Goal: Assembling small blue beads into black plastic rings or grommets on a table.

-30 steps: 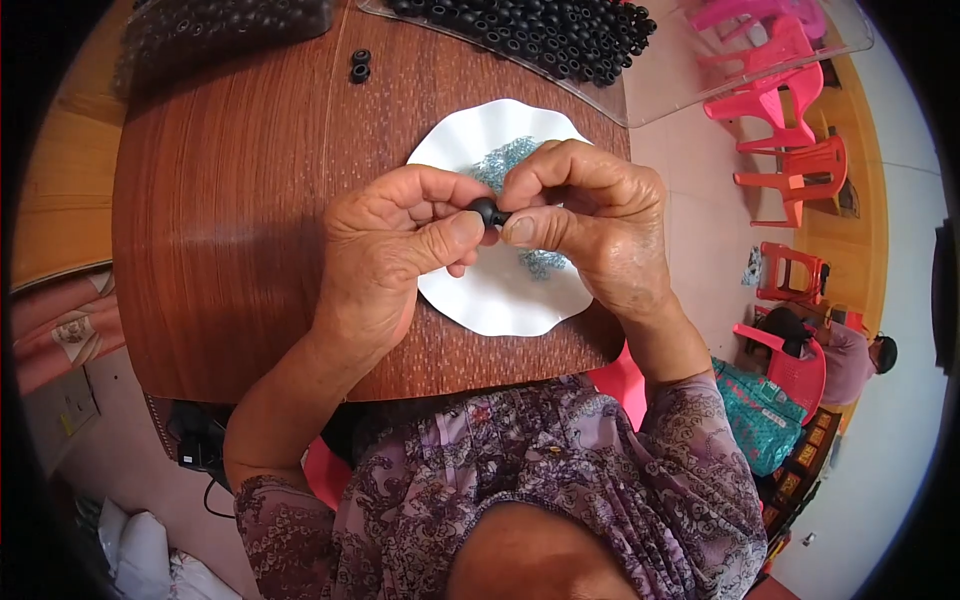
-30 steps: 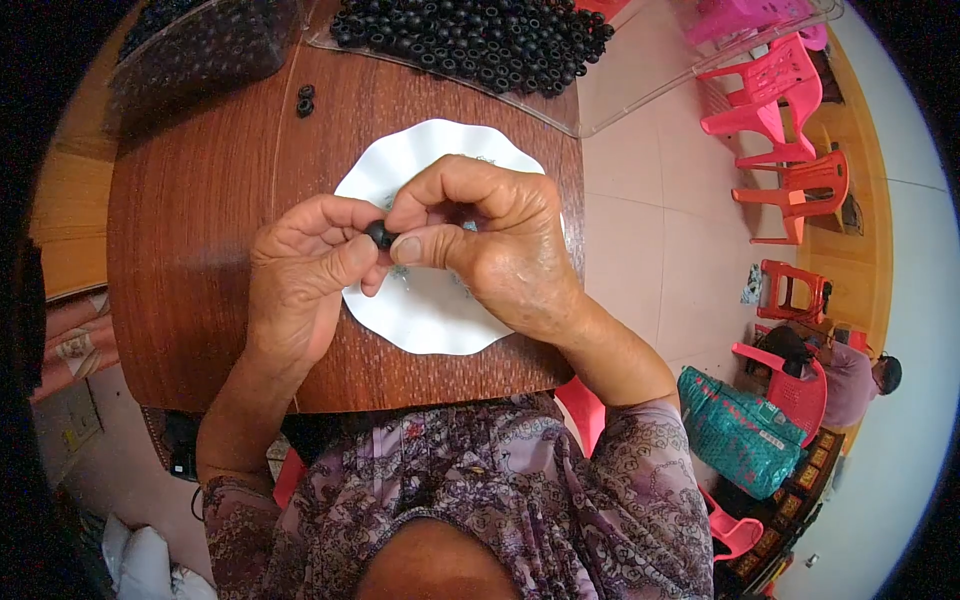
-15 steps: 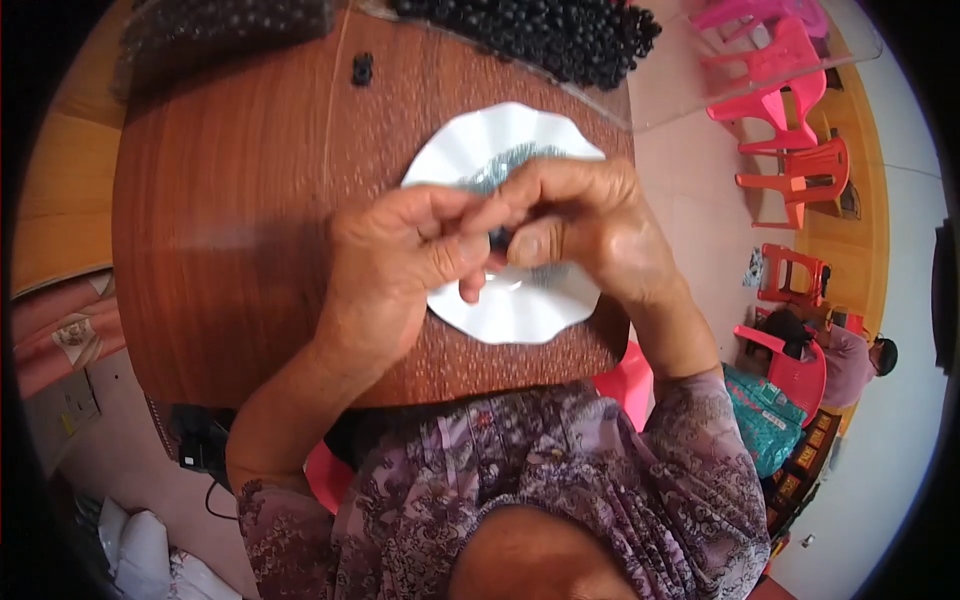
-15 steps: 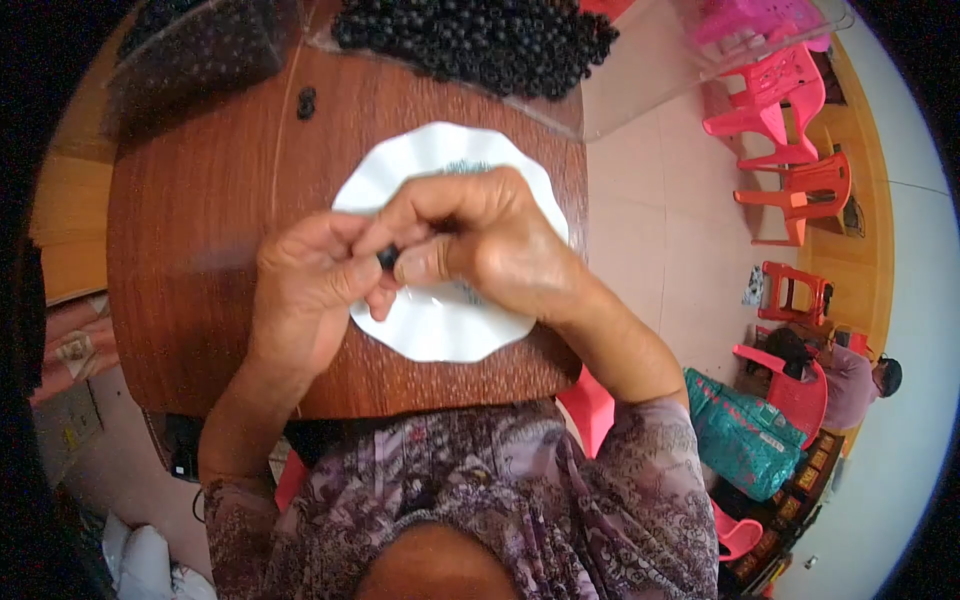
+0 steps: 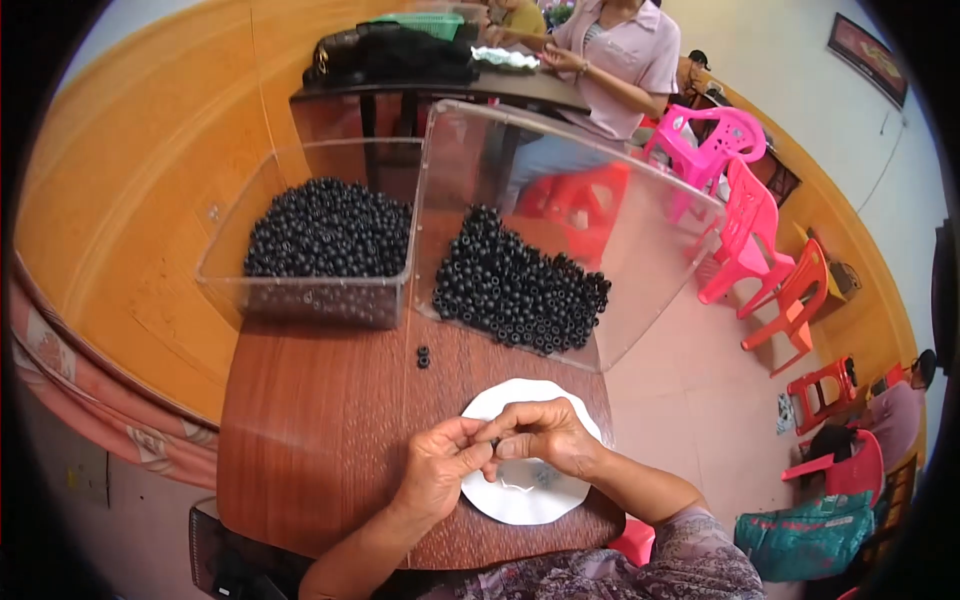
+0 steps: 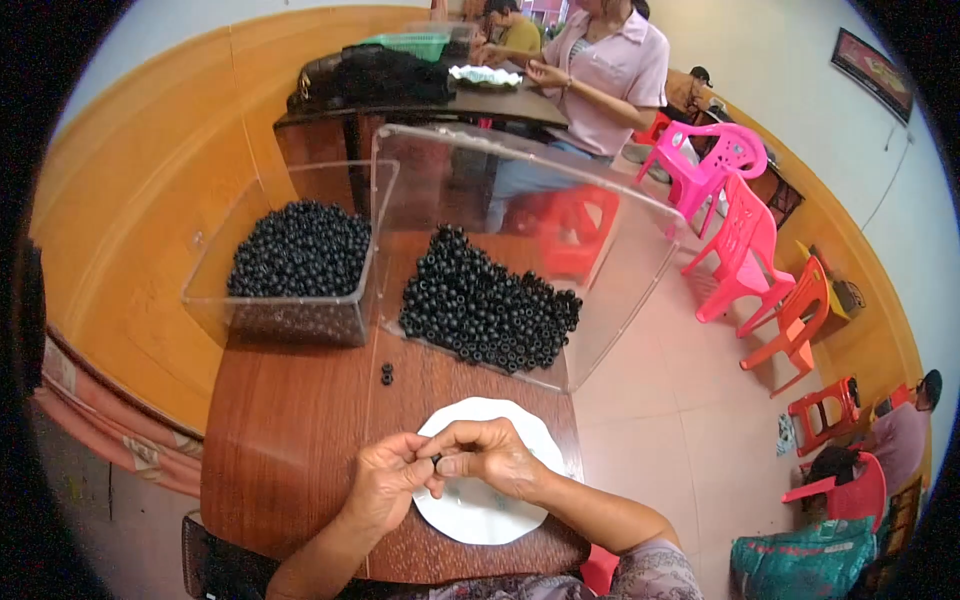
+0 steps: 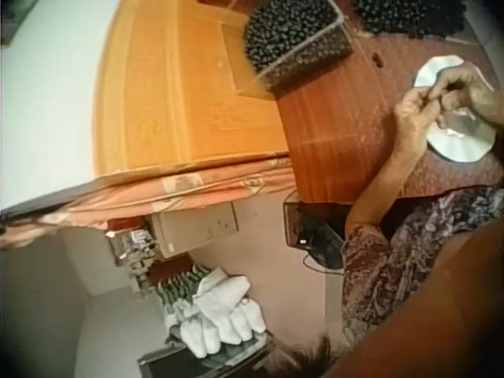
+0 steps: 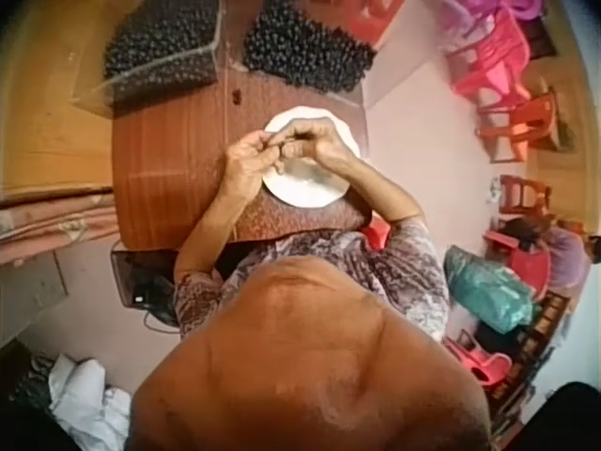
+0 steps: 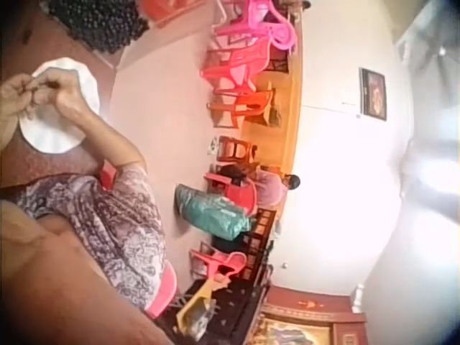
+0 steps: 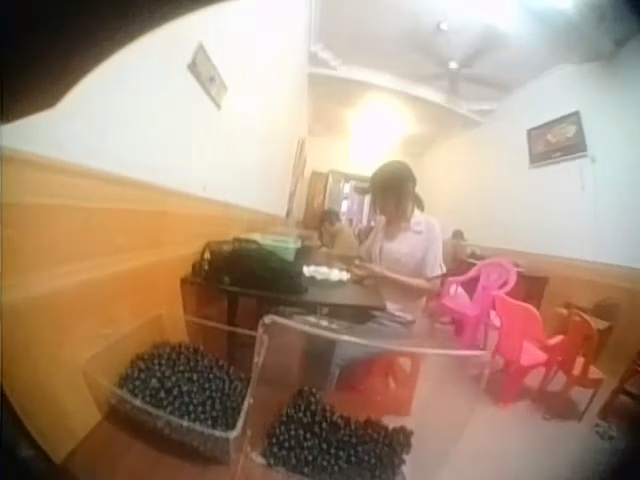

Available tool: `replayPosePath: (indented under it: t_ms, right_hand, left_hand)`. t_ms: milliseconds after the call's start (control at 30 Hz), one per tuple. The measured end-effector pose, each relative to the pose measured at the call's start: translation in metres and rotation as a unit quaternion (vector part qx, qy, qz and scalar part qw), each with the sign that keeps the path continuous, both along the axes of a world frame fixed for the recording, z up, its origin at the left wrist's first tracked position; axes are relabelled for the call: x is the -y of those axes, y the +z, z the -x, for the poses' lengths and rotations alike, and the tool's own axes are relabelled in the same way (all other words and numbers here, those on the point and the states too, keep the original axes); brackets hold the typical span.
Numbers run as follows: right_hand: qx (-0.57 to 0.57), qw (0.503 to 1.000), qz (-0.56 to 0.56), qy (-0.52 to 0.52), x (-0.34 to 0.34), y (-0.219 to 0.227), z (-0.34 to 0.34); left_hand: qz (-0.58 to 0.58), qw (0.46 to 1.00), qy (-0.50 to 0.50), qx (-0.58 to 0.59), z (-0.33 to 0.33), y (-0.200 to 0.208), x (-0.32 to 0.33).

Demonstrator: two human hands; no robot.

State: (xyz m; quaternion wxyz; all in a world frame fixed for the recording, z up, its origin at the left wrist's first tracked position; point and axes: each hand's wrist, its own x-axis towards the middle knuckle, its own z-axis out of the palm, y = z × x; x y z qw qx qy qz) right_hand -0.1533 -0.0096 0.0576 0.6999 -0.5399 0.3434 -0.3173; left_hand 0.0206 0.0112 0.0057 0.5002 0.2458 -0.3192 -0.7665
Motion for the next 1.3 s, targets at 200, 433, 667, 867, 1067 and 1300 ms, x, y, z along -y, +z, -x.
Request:
replayPosePath:
  t_ms: [200,433,667,867,1067,1300]
  right_hand:
    - [-0.109,0.985,0.117,-0.057,-0.010,0.002,0.008]
    - [-0.107,0.984,0.089,-0.113,-0.025,0.008,0.038]
    - [-0.157,0.975,0.044,-0.154,-0.031,-0.009,0.062]
    - [-0.157,0.968,0.122,-0.154,-0.039,-0.001,0.051]
    - [-0.227,0.933,0.240,-0.144,-0.031,-0.014,0.052]
    - [-0.258,0.862,0.417,-0.131,-0.021,-0.038,0.044]
  left_hand:
    - [-0.035,0.998,-0.034,-0.042,0.006,0.002,0.003]
    - [0.082,0.981,0.058,0.168,-0.014,0.058,0.007]
    - [0.296,0.804,0.294,0.424,-0.076,0.096,0.097]
    - [0.388,0.702,0.320,0.505,-0.191,0.094,0.188]
    - [0.484,0.336,0.433,0.682,-0.134,0.078,0.141]
    - [0.451,0.628,0.199,0.602,-0.033,0.034,0.031]
